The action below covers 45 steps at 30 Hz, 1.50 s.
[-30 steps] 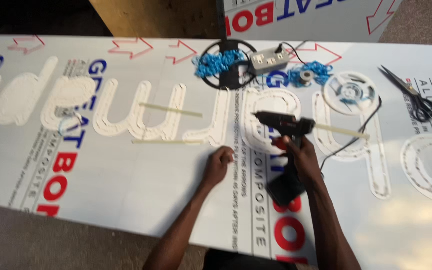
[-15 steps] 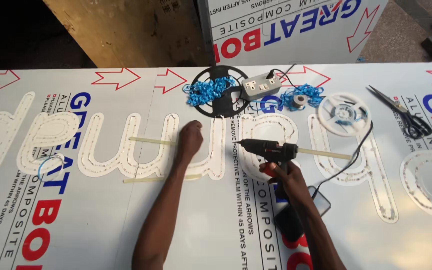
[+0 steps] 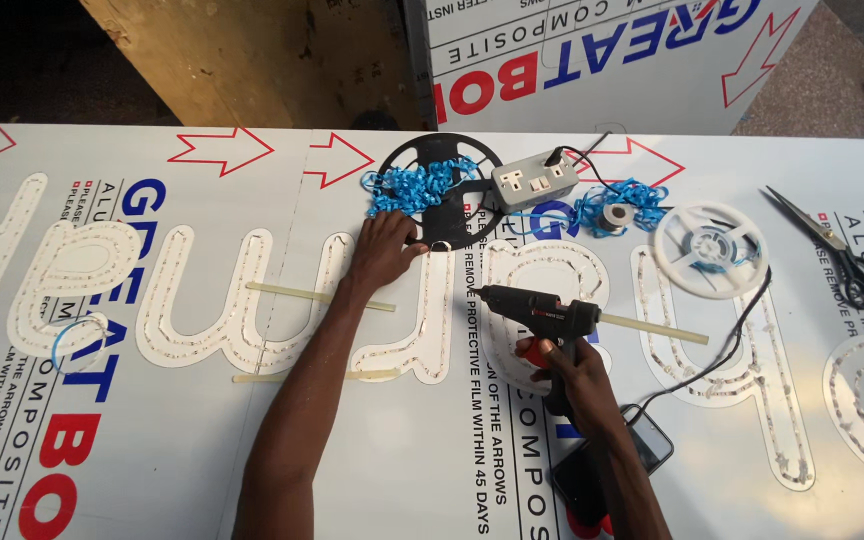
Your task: The person uses a hot glue gun to apply adhesive along the edges of white letter cutouts laid out on a large white board. The person moves the glue gun steadily along the contours of the letters while holding them in place with the other hand.
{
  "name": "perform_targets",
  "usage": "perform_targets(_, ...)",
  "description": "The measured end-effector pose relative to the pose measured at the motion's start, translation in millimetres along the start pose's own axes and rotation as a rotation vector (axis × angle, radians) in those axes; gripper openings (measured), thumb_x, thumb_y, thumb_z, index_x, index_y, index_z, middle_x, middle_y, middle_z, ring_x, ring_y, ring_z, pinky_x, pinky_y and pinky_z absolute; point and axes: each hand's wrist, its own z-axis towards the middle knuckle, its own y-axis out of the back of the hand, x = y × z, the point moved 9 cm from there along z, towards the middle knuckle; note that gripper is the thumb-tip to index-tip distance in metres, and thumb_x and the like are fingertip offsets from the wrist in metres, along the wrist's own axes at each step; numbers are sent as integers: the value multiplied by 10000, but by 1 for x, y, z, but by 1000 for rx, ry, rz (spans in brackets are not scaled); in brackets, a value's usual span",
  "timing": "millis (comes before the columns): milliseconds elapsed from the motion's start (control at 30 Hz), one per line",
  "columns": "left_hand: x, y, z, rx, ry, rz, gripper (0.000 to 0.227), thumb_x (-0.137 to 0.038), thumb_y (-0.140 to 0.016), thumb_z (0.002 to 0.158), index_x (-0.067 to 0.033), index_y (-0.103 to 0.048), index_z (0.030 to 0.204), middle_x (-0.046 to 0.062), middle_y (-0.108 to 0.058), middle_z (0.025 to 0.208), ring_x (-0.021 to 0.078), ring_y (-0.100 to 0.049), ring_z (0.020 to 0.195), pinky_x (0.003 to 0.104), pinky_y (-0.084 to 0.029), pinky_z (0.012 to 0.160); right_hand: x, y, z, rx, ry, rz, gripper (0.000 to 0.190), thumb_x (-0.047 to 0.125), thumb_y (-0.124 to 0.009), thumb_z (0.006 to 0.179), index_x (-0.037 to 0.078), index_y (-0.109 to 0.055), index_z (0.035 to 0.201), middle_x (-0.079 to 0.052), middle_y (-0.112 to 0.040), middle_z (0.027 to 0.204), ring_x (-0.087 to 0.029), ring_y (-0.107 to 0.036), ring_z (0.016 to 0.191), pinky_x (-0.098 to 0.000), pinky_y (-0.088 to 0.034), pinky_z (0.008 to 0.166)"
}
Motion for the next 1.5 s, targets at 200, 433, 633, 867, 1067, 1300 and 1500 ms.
perform_targets(200,15,4,-10,-44,-145,233,402,-576,-695,1051,-186,-609,1091,47,-543,1075,335,-609,1105,518,-481,970,7,-4,2,34,17,-19,514,277,-763,1052,-40,-680,1449,-282,-801,1202,-404,-768,1133,-500,-625,869)
perform_targets(433,104,37,-48,-170,-36,306,565,-684,-517,1136,-131,-599,1051,95,-552,1034,380,-636,1024,552,-525,873,1,-10,8,26,9,2,500,254,-769,1053,-40,-673,1446,-281,-817,1184,-378,-769,1139,-465,-622,865)
perform_targets(633,74,71,-52,-208,273,382,374,-385,-852,973,-145,-642,1169,107,-588,1139,391,-628,1085,580,-505,896,10,-31,6,27,3,-40,488,260,-768,1056,-66,-665,1405,-291,-807,1188,-381,-758,1096,-490,-626,857)
perform_targets(867,-40,-18,-26,-105,89,-84,240,-146,-707,1068,-88,-684,1300,110,-619,1159,384,-666,1078,495,-537,931,14,-44,4,-26,16,-14,451,265,-777,1062,-44,-694,1380,-246,-806,1164,-358,-766,1052,-474,-640,837)
perform_targets(1067,-81,-13,-45,-144,282,-89,306,-202,-679,1100,-14,-683,1342,129,-577,1200,369,-612,1157,481,-499,951,8,-25,5,-81,19,13,437,274,-801,1055,-36,-703,1347,-218,-798,1117,-316,-760,912,-452,-650,783)
perform_targets(1300,-55,-21,-24,19,254,30,196,-191,-706,1058,-91,-832,1170,75,-593,1128,341,-603,1169,498,-514,925,-4,-24,10,-66,30,32,393,283,-804,1063,-5,-704,1311,-206,-776,1059,-320,-765,859,-459,-642,755)
perform_targets(1500,-79,-25,-8,33,140,-36,363,-11,-695,1041,-31,-759,1398,136,-615,1239,373,-642,1192,487,-559,943,1,-18,10,-56,21,38,455,290,-813,1046,-13,-708,1369,-232,-811,1173,-343,-781,990,-479,-640,835)
